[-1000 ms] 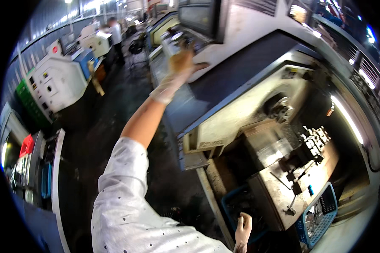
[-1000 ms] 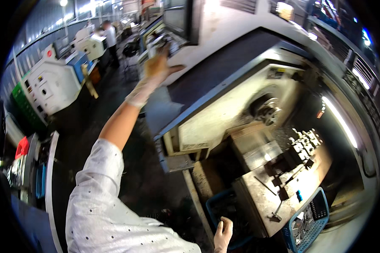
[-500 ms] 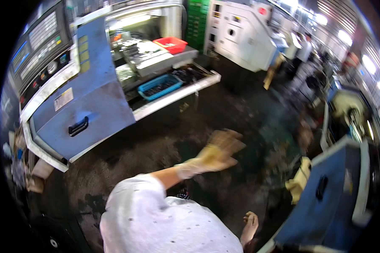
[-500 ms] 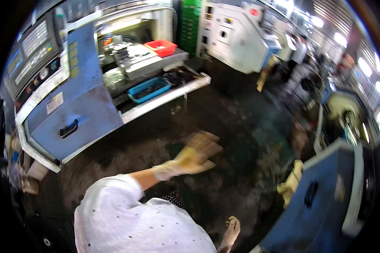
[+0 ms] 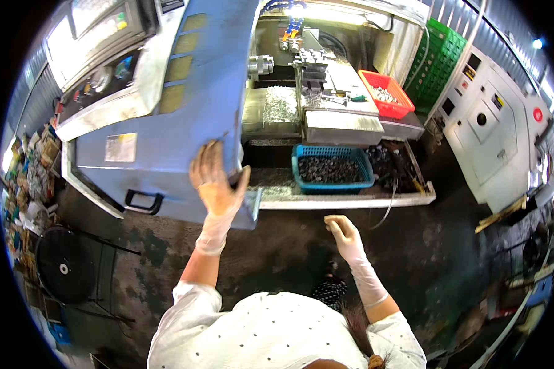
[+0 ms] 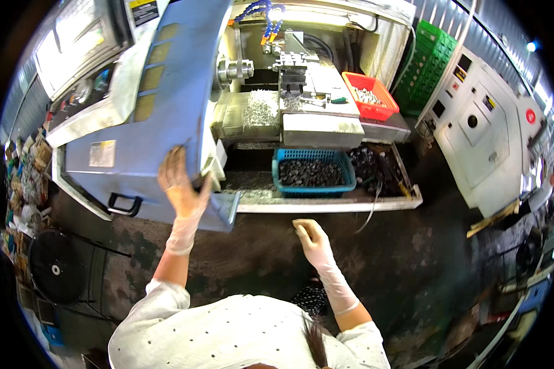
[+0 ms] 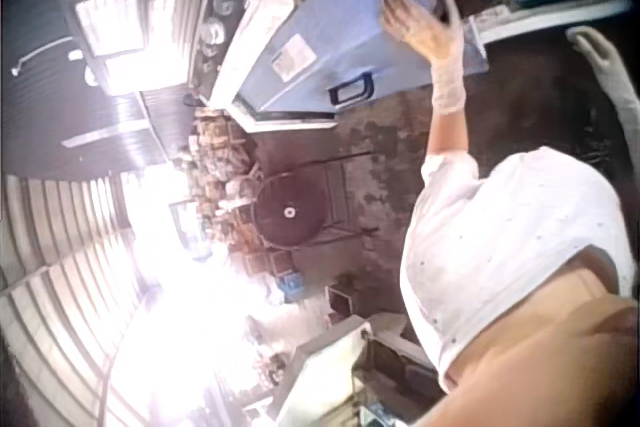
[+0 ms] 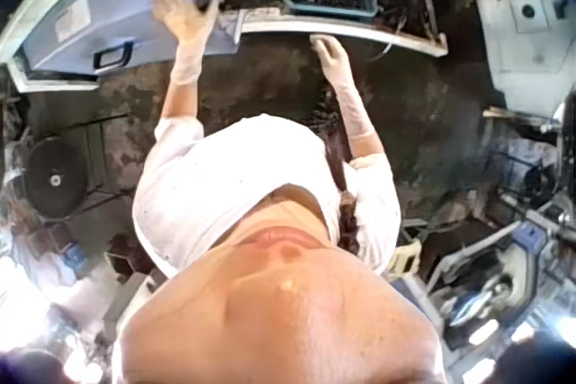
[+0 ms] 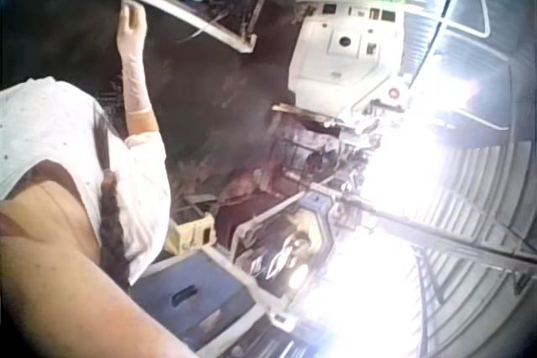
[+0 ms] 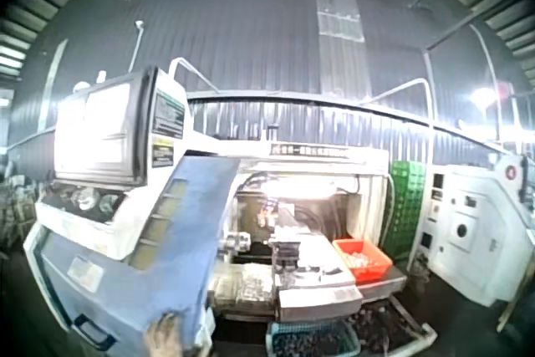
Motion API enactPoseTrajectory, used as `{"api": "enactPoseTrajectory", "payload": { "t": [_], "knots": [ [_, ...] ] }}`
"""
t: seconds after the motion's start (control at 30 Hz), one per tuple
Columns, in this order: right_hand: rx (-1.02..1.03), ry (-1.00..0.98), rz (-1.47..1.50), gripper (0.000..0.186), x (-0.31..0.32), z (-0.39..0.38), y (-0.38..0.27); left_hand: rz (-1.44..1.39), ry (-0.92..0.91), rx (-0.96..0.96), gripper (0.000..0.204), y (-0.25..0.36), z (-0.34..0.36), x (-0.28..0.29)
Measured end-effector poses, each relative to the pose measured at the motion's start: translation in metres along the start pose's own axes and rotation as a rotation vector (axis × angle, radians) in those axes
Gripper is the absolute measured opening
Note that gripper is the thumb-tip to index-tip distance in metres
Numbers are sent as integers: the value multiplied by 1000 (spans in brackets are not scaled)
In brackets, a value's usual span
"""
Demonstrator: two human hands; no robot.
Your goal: The person operates a CNC lathe in a workshop, repeatedly loading small metal parts into the chuck, closing the door, and starting the machine. They also use a wrench to tighten the chuck and place finished parts into a red basket.
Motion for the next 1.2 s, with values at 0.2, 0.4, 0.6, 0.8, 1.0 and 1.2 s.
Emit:
{"api": "enactPoseTrajectory", "payload": {
  "t": [0.2,0.4,0.6,0.8,1.0,1.2],
  "knots": [
    [101,-174,263,17,-25,207,-24,180,86,211,49,16,-5,-10],
    [-138,72,10,32,-106,449,-4,241,133,351,48,26,-3,-19],
    [-47,171,224,37,-118,571,43,336,112,337,45,27,-11,-18],
    [-92,107,-120,35,-118,611,59,355,105,374,45,20,-27,-21],
    [-134,152,393,28,-114,602,77,321,108,347,41,23,-22,-22],
    [-174,173,534,18,-119,593,56,332,105,372,41,20,-27,-16]
  ]
}}
Point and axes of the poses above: each hand's wrist, its own z-axis towards the middle knuckle, its own x-axis out of the back of the hand, y = z × x, the point moved 3 cm from there along z, towards the middle knuckle, and after that the axes turned 12 degrees about z, right-handed, at the moved point
